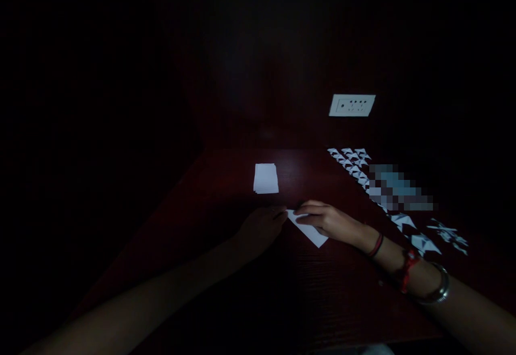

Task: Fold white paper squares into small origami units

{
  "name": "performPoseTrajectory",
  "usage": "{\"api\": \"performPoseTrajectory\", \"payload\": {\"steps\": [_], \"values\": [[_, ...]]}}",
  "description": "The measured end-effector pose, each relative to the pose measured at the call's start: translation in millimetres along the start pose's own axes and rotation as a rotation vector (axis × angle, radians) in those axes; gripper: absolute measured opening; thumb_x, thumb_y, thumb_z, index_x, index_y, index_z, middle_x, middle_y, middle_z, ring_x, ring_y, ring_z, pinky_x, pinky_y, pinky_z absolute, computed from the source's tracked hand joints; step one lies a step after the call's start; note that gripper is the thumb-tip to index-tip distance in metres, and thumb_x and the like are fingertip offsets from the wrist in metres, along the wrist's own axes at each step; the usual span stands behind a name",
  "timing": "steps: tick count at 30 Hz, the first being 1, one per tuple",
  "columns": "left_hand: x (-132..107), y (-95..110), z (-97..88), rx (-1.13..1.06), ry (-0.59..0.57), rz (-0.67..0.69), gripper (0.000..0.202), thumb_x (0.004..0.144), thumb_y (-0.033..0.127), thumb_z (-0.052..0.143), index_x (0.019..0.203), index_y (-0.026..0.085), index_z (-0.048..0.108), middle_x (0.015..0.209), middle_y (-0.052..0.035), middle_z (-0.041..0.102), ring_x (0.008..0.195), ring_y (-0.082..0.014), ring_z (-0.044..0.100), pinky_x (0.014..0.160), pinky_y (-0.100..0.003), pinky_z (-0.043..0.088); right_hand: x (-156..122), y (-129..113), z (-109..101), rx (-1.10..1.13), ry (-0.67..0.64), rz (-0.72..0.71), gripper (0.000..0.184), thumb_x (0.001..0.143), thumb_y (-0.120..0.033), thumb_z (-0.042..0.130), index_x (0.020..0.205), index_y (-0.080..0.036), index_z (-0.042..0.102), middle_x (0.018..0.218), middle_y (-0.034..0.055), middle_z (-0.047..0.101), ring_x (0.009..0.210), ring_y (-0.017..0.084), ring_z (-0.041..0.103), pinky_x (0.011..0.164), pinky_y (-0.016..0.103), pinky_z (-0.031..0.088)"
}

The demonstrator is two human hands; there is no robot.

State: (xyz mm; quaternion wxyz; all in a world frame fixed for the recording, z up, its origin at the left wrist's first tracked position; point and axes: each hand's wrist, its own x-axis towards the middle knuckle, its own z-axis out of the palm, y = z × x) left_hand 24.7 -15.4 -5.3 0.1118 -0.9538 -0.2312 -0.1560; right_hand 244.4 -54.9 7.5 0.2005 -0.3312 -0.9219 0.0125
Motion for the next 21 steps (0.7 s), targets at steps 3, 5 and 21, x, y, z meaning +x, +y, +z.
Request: {"api": "performPoseTrajectory", "payload": {"steps": [3,5,21], "values": [[-9.2,-3.9,1.2,-0.118,0.04,-0.049,0.034,0.081,0.011,0.044,0.114,0.016,0.046,0.119,-0.0066,0.048,0.105,-0.0185,0.048,0.087,-0.034,0.041,-1.2,0.3,2.8,0.011,0.017,0.002,0.03,0.08,-0.005,0.04,0.101,-0.017,0.059,0.104,0.0068,0.057,0.103,0.016,0.047,0.088,0.031,0.043],[-12.0,-5.4,2.2,-0.168,0.048,-0.055,0.034,0.08,0.011,0.042,0.114,0.017,0.046,0.12,-0.0057,0.047,0.106,-0.0179,0.047,0.089,-0.034,0.04,-1.4,1.7,5.1,0.03,0.034,0.016,0.031,0.079,-0.004,0.041,0.1,-0.017,0.059,0.103,0.0064,0.058,0.102,0.016,0.048,0.087,0.031,0.043],[-6.6,-5.0,6.0,-0.137,-0.042,-0.094,0.041,0.077,0.01,0.043,0.117,0.017,0.044,0.121,-0.0047,0.047,0.109,-0.0224,0.043,0.087,-0.038,0.038,2.9,9.4,11.7,0.213,0.07,0.067,0.025,0.084,-0.01,0.038,0.094,-0.017,0.059,0.096,0.007,0.059,0.097,0.016,0.05,0.083,0.031,0.045]]}}
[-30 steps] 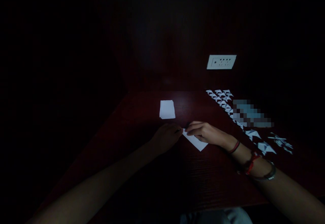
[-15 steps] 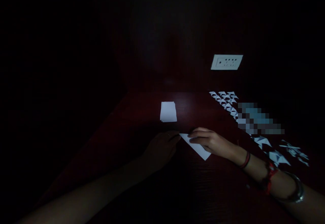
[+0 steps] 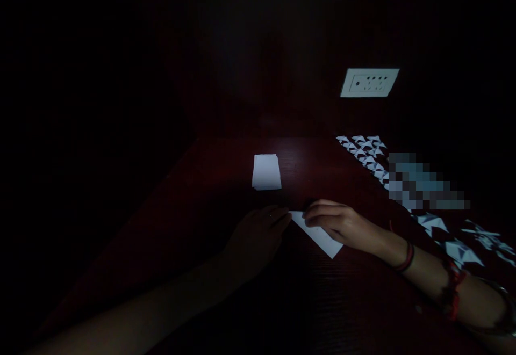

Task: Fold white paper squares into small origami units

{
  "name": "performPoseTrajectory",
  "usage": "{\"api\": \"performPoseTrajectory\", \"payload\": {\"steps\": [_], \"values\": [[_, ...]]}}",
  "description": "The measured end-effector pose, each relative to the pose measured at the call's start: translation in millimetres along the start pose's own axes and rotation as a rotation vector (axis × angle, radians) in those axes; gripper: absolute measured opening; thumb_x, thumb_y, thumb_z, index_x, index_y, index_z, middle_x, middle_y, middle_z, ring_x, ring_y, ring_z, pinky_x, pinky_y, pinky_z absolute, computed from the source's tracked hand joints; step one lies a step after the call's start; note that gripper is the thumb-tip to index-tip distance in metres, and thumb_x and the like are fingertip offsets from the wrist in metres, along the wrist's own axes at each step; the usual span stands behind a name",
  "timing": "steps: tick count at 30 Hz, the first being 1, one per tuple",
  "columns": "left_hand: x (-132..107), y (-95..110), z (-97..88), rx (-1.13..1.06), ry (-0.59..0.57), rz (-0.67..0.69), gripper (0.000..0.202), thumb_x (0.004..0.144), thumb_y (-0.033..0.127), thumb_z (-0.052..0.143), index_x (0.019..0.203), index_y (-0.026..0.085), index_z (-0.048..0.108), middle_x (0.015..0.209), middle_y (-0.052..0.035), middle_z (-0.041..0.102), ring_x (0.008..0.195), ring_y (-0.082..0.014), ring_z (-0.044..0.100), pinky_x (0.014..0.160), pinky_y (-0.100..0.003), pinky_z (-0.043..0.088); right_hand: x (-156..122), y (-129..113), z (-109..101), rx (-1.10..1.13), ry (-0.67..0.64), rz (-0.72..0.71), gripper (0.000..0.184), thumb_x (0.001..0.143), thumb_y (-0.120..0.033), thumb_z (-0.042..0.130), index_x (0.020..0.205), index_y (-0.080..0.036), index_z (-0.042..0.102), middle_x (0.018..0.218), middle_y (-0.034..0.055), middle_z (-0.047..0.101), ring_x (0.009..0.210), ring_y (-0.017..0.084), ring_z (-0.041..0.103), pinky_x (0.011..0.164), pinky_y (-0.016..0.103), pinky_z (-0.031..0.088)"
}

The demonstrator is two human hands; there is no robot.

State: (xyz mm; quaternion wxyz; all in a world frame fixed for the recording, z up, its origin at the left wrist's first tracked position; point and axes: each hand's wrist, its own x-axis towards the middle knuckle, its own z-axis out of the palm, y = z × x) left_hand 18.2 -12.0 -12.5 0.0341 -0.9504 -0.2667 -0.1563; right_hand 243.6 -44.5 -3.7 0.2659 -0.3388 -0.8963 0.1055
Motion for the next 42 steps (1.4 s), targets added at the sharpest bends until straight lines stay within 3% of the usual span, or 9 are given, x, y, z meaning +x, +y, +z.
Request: {"api": "performPoseTrajectory", "payload": {"steps": [11,17,28,35,42], "values": [[-0.4,1.7,1.2,0.069,-0.094,-0.011,0.042,0.079,0.011,0.041,0.12,0.018,0.042,0.127,-0.0036,0.041,0.115,-0.0223,0.038,0.09,-0.038,0.035,-1.3,-1.2,-1.0,-0.02,-0.022,0.001,0.026,0.083,-0.007,0.038,0.094,-0.016,0.059,0.097,0.0067,0.058,0.098,0.015,0.049,0.085,0.031,0.043],[-0.8,2.5,-2.1,0.064,-0.092,-0.008,0.041,0.081,0.011,0.039,0.122,0.02,0.04,0.132,-0.0018,0.034,0.12,-0.0212,0.03,0.093,-0.037,0.032,-2.6,-0.1,-0.9,-0.035,-0.018,-0.014,0.027,0.081,-0.004,0.039,0.095,-0.015,0.059,0.097,0.0067,0.058,0.098,0.016,0.049,0.085,0.031,0.044],[0.1,-1.4,-5.7,0.004,-0.155,0.022,0.045,0.079,0.009,0.039,0.122,0.024,0.039,0.131,0.0026,0.036,0.117,-0.0192,0.032,0.093,-0.036,0.03,-1.2,-3.7,-2.7,-0.075,-0.043,-0.014,0.026,0.081,-0.007,0.038,0.095,-0.014,0.059,0.096,0.0072,0.058,0.097,0.016,0.048,0.086,0.033,0.042],[-2.0,0.8,-10.1,0.032,-0.151,0.028,0.045,0.081,0.013,0.039,0.125,0.024,0.036,0.132,0.0021,0.034,0.12,-0.0205,0.027,0.094,-0.037,0.026,4.0,-4.9,-11.1,-0.082,-0.035,0.027,0.037,0.076,-0.002,0.037,0.105,-0.015,0.056,0.099,0.006,0.058,0.093,0.015,0.05,0.085,0.034,0.039],[-0.9,5.9,-13.2,0.063,-0.179,0.011,0.046,0.081,0.013,0.039,0.125,0.025,0.035,0.132,0.0026,0.034,0.119,-0.0223,0.027,0.093,-0.038,0.026,11.7,-7.4,-11.2,-0.293,-0.117,0.096,0.043,0.076,-0.002,0.041,0.112,-0.02,0.052,0.094,0.0054,0.057,0.088,0.016,0.048,0.076,0.031,0.039]]}}
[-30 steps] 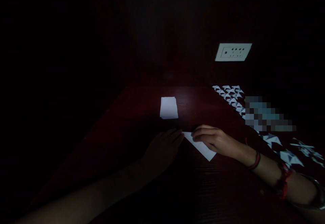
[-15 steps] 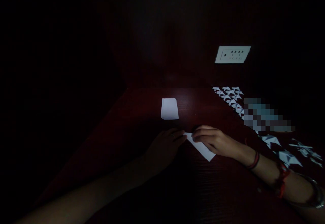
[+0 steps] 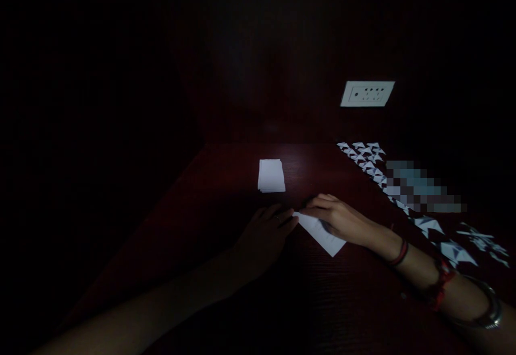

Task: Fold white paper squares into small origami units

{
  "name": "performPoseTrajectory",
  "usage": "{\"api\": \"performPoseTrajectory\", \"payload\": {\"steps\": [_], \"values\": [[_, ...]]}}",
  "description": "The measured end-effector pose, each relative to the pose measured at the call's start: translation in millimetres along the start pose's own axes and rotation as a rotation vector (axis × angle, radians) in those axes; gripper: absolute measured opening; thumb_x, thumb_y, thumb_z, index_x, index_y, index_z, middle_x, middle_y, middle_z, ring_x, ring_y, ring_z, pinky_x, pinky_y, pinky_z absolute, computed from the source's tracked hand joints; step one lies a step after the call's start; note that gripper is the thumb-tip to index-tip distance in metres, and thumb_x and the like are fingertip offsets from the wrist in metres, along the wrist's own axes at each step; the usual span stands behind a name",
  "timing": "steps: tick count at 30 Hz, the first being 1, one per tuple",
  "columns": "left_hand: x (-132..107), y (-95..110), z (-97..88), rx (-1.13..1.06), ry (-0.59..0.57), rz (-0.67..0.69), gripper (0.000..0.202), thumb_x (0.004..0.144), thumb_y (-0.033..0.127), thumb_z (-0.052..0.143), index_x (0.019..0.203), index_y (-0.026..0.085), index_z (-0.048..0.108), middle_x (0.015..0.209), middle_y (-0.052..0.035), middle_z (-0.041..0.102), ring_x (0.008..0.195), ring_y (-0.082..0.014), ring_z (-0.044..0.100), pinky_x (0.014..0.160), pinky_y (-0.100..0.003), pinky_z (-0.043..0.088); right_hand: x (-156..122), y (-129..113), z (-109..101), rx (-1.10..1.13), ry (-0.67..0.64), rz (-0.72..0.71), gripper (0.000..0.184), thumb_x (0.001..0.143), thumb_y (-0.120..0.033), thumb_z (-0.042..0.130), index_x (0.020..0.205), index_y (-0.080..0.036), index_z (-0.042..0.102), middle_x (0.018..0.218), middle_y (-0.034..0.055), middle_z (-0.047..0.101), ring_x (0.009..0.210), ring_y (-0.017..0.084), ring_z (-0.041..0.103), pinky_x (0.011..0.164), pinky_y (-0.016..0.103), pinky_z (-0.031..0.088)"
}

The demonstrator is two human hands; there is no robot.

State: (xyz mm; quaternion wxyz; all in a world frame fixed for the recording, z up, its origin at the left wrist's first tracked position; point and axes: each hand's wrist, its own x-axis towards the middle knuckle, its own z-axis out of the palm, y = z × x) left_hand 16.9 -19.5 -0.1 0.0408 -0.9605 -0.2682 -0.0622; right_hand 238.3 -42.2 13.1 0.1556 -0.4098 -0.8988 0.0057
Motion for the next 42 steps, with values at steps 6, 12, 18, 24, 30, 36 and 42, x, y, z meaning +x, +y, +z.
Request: {"api": "performPoseTrajectory", "payload": {"steps": [6,12,18,24,30,36,42], "values": [[-0.6,0.4,0.6,0.038,-0.001,-0.017,0.046,0.082,0.013,0.037,0.126,0.026,0.034,0.132,0.0021,0.034,0.12,-0.0232,0.026,0.094,-0.04,0.025,2.7,-4.5,1.1,-0.2,-0.048,-0.003,0.04,0.081,-0.008,0.041,0.117,-0.025,0.048,0.095,0.0061,0.053,0.086,0.018,0.046,0.073,0.032,0.037],[-0.4,0.4,2.6,0.027,-0.01,-0.023,0.047,0.082,0.013,0.037,0.127,0.026,0.033,0.132,0.0035,0.034,0.119,-0.0236,0.027,0.094,-0.04,0.024,5.1,-9.7,-0.8,-0.313,-0.066,0.024,0.037,0.083,-0.012,0.041,0.117,-0.026,0.048,0.086,0.004,0.053,0.079,0.017,0.046,0.071,0.032,0.035],[-1.0,1.2,0.8,0.056,-0.008,-0.018,0.047,0.082,0.013,0.037,0.127,0.026,0.032,0.133,0.0032,0.032,0.119,-0.0213,0.028,0.094,-0.037,0.025,0.1,-2.6,-7.9,-0.293,-0.082,0.021,0.031,0.082,-0.015,0.044,0.109,-0.026,0.054,0.087,0.0035,0.055,0.081,0.016,0.046,0.071,0.03,0.035],[-1.3,0.6,-0.3,0.032,0.006,-0.017,0.047,0.08,0.012,0.038,0.125,0.026,0.035,0.132,0.0028,0.034,0.117,-0.0228,0.03,0.092,-0.038,0.027,-12.6,3.3,-16.4,-0.223,-0.102,0.043,0.028,0.078,-0.01,0.047,0.098,-0.025,0.061,0.085,0.0023,0.058,0.08,0.015,0.047,0.074,0.03,0.034],[-1.7,0.5,0.8,0.03,0.015,-0.019,0.049,0.08,0.01,0.038,0.125,0.027,0.035,0.132,0.0031,0.034,0.117,-0.0225,0.031,0.092,-0.039,0.027,-24.3,4.6,-22.6,-0.188,-0.123,0.072,0.027,0.076,-0.007,0.047,0.089,-0.024,0.063,0.084,0.0021,0.058,0.081,0.016,0.047,0.074,0.031,0.033],[-0.8,-0.7,1.7,-0.001,0.003,0.0,0.049,0.079,0.009,0.038,0.126,0.023,0.034,0.133,0.0003,0.033,0.119,-0.0224,0.028,0.093,-0.038,0.028,-19.5,-0.5,-23.3,-0.186,-0.028,0.139,0.032,0.075,-0.004,0.043,0.095,-0.019,0.062,0.081,0.0043,0.057,0.079,0.016,0.047,0.075,0.032,0.033],[-1.9,-3.5,4.2,-0.031,0.038,0.066,0.05,0.08,0.01,0.037,0.128,0.025,0.03,0.135,0.002,0.029,0.123,-0.022,0.021,0.096,-0.039,0.026,-8.5,-7.2,-11.5,-0.179,-0.07,0.032,0.041,0.076,-0.006,0.044,0.111,-0.024,0.054,0.09,0.0048,0.055,0.084,0.017,0.046,0.075,0.031,0.034]]}}
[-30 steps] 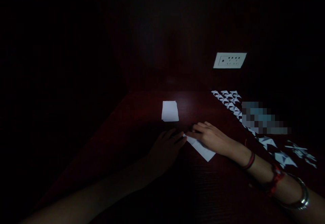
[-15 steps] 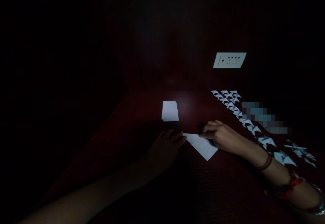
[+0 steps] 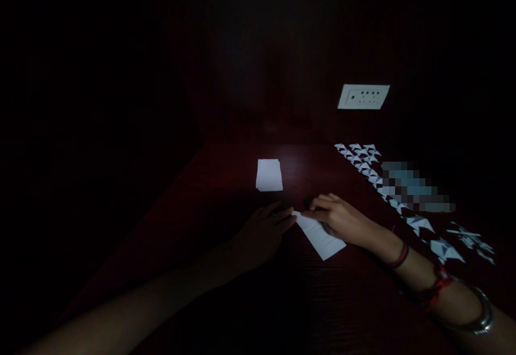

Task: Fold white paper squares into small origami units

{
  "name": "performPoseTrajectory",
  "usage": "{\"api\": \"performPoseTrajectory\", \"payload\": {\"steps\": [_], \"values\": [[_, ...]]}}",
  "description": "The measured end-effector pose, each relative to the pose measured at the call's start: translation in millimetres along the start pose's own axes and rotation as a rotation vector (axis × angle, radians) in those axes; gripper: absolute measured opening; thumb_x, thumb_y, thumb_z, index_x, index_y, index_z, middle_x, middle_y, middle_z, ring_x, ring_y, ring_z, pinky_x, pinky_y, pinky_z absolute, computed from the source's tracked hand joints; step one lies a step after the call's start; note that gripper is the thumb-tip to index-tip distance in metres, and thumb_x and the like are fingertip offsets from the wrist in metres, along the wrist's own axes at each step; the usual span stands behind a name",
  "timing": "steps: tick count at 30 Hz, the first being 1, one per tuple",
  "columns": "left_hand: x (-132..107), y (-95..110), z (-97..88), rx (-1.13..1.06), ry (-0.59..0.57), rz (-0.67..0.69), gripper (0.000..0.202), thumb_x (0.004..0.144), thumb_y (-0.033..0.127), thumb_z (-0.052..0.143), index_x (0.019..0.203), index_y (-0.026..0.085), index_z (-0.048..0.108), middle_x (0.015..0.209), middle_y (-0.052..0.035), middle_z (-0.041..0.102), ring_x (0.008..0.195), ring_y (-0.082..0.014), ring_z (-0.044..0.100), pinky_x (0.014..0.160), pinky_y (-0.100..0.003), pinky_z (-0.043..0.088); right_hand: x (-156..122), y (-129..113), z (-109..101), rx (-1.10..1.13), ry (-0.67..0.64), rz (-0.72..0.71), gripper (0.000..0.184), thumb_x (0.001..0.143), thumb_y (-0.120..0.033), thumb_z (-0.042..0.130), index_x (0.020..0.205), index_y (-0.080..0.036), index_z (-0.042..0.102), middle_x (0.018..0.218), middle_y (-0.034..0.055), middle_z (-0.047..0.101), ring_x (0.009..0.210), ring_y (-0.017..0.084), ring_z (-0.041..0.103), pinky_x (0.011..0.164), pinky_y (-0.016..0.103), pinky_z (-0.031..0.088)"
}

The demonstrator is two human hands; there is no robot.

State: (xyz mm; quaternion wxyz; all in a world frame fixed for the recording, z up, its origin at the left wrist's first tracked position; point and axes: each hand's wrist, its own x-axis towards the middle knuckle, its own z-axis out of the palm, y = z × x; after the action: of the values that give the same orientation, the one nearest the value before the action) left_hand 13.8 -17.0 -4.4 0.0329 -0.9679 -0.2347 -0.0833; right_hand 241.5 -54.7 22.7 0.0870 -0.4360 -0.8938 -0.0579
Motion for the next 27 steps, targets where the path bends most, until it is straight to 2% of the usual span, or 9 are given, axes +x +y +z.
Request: {"api": "performPoseTrajectory", "payload": {"steps": [10,16,20,22,25,27], "values": [[0.3,2.4,-4.0,0.044,-0.033,-0.064,0.048,0.082,0.014,0.037,0.127,0.031,0.032,0.134,0.0048,0.03,0.121,-0.0248,0.025,0.093,-0.041,0.028,-8.5,5.4,-7.7,0.022,0.005,-0.027,0.03,0.075,-0.009,0.048,0.097,-0.023,0.062,0.082,0.003,0.059,0.081,0.017,0.047,0.074,0.032,0.034],[0.6,1.6,-2.4,0.026,-0.043,-0.094,0.051,0.081,0.014,0.039,0.128,0.033,0.028,0.134,0.0055,0.03,0.12,-0.026,0.026,0.093,-0.044,0.026,-17.5,8.0,-16.4,0.002,-0.071,-0.007,0.02,0.074,-0.01,0.049,0.08,-0.021,0.065,0.077,0.0031,0.059,0.08,0.017,0.048,0.072,0.032,0.035],[0.3,1.5,-3.0,0.011,-0.015,-0.082,0.049,0.08,0.013,0.039,0.126,0.029,0.033,0.133,0.0017,0.031,0.121,-0.024,0.025,0.096,-0.043,0.024,-21.9,9.0,-16.6,0.014,-0.084,-0.007,0.02,0.076,-0.011,0.048,0.082,-0.021,0.065,0.077,0.0031,0.059,0.078,0.016,0.05,0.071,0.031,0.036],[0.3,1.4,-4.5,0.005,0.0,-0.054,0.051,0.078,0.011,0.04,0.126,0.024,0.032,0.136,-0.0004,0.026,0.124,-0.0237,0.02,0.098,-0.042,0.022,-20.9,7.2,-14.3,0.029,-0.074,-0.008,0.021,0.077,-0.012,0.047,0.086,-0.021,0.064,0.078,0.0035,0.058,0.078,0.015,0.05,0.072,0.031,0.037],[0.4,0.4,-5.8,-0.015,0.001,-0.021,0.063,0.073,0.007,0.04,0.131,0.021,0.021,0.138,-0.0002,0.02,0.126,-0.0221,0.013,0.099,-0.041,0.021,-17.0,2.2,-9.9,0.044,-0.046,0.014,0.022,0.078,-0.012,0.045,0.089,-0.019,0.063,0.08,0.0044,0.057,0.079,0.015,0.051,0.073,0.03,0.038],[0.4,-0.4,-5.7,-0.024,-0.007,-0.022,0.064,0.074,0.008,0.04,0.132,0.022,0.018,0.138,0.001,0.022,0.125,-0.0214,0.014,0.099,-0.041,0.022,-14.6,-0.9,-7.6,0.047,-0.04,0.026,0.022,0.079,-0.011,0.044,0.088,-0.018,0.063,0.08,0.0045,0.056,0.078,0.015,0.05,0.072,0.03,0.039]]}}
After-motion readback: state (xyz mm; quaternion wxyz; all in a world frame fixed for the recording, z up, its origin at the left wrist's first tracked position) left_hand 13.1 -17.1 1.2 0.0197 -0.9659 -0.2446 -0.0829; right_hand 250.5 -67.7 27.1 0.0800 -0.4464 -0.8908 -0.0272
